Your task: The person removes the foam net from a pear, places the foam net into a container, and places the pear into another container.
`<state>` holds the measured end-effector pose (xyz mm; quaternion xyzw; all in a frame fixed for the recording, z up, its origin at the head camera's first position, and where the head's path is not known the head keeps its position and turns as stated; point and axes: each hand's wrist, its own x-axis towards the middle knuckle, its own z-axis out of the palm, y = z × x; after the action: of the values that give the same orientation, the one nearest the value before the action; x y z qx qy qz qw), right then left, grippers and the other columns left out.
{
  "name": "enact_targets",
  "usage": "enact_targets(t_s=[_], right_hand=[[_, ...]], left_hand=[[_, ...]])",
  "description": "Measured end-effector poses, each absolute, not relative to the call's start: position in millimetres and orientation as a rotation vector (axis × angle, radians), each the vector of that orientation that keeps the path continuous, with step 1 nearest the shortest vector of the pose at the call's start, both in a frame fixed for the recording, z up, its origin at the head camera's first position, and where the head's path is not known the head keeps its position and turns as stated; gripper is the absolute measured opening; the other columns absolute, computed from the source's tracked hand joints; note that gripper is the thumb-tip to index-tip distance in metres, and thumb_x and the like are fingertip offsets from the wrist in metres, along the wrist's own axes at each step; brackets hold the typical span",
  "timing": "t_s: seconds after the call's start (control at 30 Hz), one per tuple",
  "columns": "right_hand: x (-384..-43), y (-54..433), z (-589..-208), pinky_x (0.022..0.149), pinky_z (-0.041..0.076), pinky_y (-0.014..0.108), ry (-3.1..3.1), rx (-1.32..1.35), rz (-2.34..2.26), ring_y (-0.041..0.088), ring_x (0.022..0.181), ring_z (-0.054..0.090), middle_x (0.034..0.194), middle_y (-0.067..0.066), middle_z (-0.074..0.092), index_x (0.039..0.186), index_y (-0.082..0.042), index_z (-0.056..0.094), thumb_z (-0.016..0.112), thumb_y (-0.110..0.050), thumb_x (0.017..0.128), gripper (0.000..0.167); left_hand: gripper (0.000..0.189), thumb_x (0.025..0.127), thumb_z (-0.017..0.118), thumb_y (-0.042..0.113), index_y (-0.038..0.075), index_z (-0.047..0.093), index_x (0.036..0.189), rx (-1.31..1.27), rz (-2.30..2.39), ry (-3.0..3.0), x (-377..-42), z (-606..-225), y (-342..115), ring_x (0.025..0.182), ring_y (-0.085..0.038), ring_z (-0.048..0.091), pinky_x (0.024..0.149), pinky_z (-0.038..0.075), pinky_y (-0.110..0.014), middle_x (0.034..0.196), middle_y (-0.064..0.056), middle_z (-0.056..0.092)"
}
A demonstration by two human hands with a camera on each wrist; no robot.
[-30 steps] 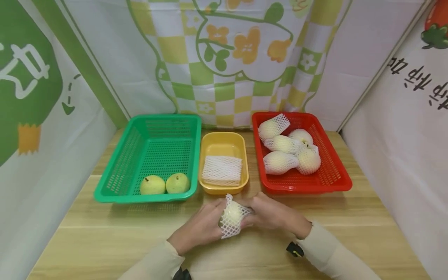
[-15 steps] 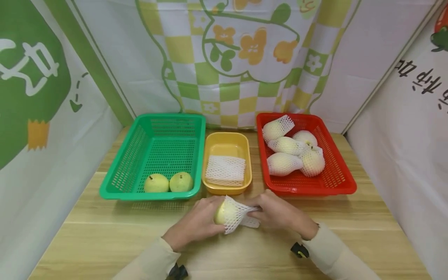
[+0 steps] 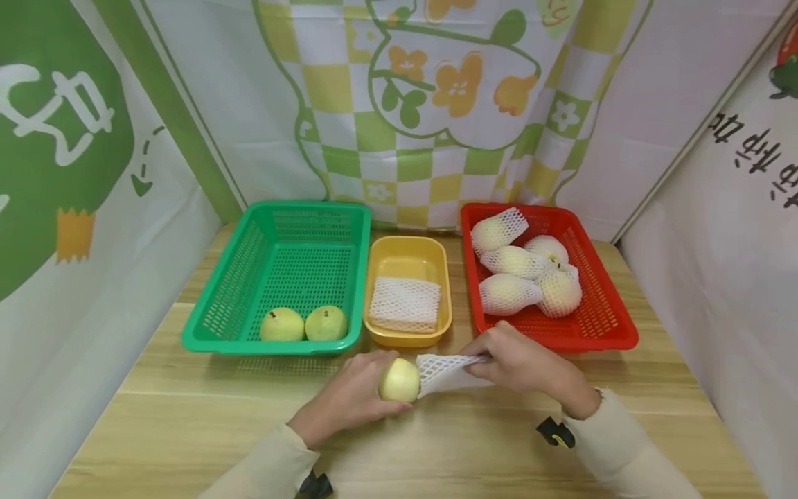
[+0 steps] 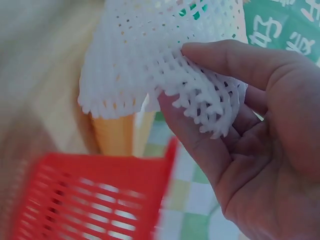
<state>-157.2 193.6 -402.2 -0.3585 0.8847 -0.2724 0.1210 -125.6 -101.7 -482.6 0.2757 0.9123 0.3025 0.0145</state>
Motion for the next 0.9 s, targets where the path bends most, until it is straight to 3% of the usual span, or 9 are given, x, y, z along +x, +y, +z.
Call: enact_targets(t_s=[0.23,0.47,0.7,0.8,0.9], right_hand=[[-165,193,-369,0.056,0.048,0.017,2.670,-1.086,-0.734,-0.002,0.061,0.048,0.077,-0.011,0.070,0.098,-0.015,0.084,0.077,-0.007,0.093,0.012],[-176,180,-348,0.058,0.052,0.019,2.774,-1.111,-0.767,0.003,0.065,0.053,0.085,-0.006,0.078,0.103,-0.015,0.085,0.076,-0.008,0.094,0.014],[-190,153,-359,0.051,0.040,0.019,3.019,-1.145,-0.820,0.006,0.057,0.046,0.082,0.003,0.078,0.112,-0.007,0.083,0.075,-0.002,0.092,0.022],[-196,141,-371,0.056,0.048,0.023,3.107,-1.161,-0.846,0.011,0.062,0.056,0.091,0.009,0.081,0.112,-0.005,0.083,0.076,0.001,0.091,0.023],[-201,130,-386,0.068,0.062,0.033,3.177,-1.147,-0.835,0.018,0.077,0.073,0.105,0.012,0.082,0.113,-0.005,0.082,0.075,0.003,0.090,0.025]], left_hand=[[0.062,0.077,0.092,0.045,0.008,0.068,0.120,0.863,0.886,2.863,-124,-481,-103,0.078,-0.008,0.061,0.061,0.049,-0.018,0.099,-0.001,0.072],[0.072,0.078,0.092,0.047,0.003,0.066,0.129,0.857,0.827,2.884,-125,-480,-103,0.088,-0.016,0.069,0.069,0.055,-0.025,0.114,-0.011,0.076],[0.066,0.078,0.092,0.046,0.005,0.067,0.123,0.867,0.826,2.884,-125,-479,-104,0.083,-0.014,0.067,0.065,0.051,-0.024,0.105,-0.006,0.075],[0.064,0.078,0.092,0.045,0.005,0.067,0.122,0.875,0.842,2.874,-125,-479,-103,0.083,-0.014,0.067,0.065,0.051,-0.023,0.103,-0.005,0.074],[0.065,0.078,0.092,0.045,0.004,0.067,0.123,0.885,0.847,2.868,-125,-481,-103,0.085,-0.014,0.067,0.067,0.052,-0.024,0.105,-0.005,0.074]])
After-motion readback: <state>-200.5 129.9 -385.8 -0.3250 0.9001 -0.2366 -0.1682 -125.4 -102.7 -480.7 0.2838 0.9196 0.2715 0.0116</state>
